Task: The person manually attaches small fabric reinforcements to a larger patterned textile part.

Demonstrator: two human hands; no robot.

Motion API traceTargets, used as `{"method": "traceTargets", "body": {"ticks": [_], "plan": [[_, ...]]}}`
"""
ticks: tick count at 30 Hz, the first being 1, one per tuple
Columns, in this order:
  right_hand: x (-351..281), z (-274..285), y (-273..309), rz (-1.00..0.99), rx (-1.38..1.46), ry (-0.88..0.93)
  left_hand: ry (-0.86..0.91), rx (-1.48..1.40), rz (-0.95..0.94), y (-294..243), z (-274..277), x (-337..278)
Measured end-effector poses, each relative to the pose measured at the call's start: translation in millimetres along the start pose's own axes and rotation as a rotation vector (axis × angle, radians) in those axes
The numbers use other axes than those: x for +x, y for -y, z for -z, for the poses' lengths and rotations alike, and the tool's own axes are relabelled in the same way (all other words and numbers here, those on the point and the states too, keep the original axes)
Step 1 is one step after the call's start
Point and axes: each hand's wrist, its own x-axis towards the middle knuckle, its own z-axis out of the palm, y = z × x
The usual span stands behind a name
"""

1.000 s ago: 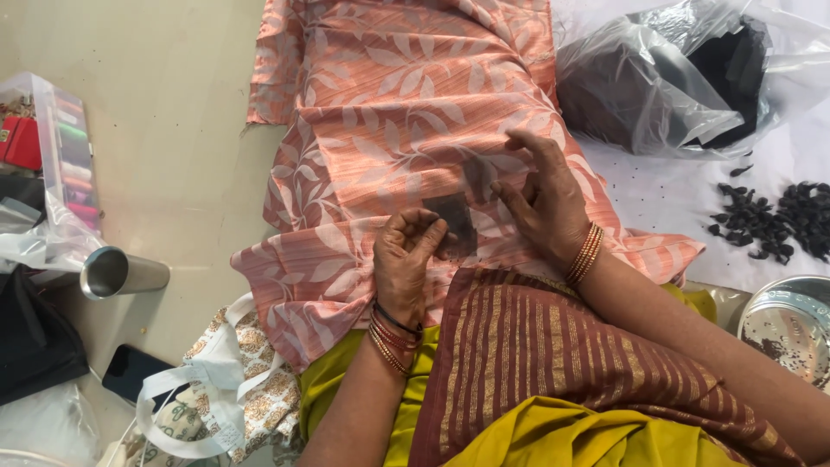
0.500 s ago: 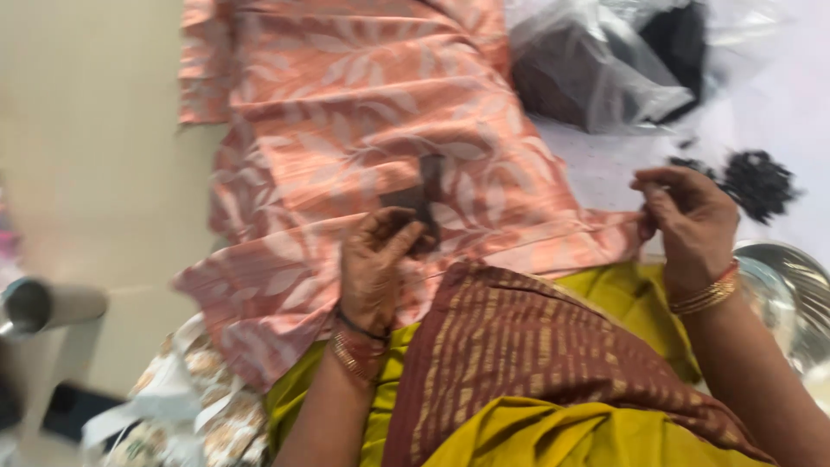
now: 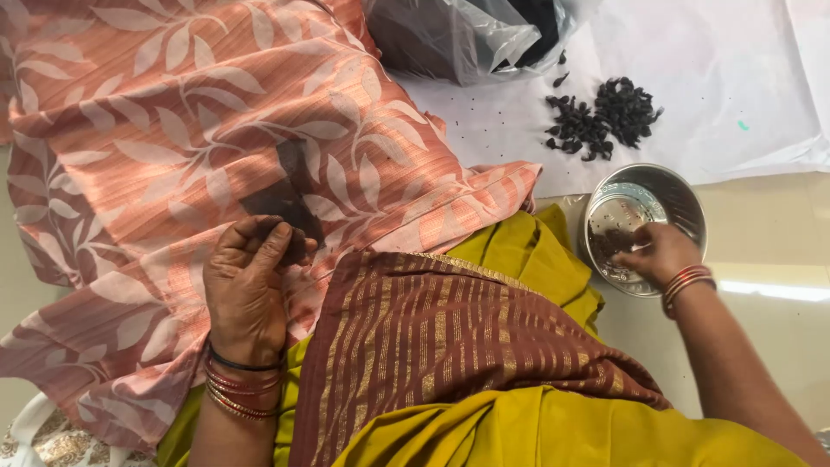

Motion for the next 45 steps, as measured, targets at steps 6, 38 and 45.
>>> {"method": "traceTargets", "body": {"ticks": [6, 38, 45], "plan": [[10.2, -42.6, -0.1, 0.204, 0.181, -0.125, 0.028, 0.013, -0.006, 2.4, 0.8, -1.7], [-26.0, -27.5, 8.0, 0.704, 0.038, -0.348, 0.317, -0.094, 0.401, 6.5, -25.1, -22.1], [-1.2, -6.5, 7.2, 0.078, 0.955, 0.005, 0.333, -0.159, 0.391, 29.4, -11.8, -18.3]]}}
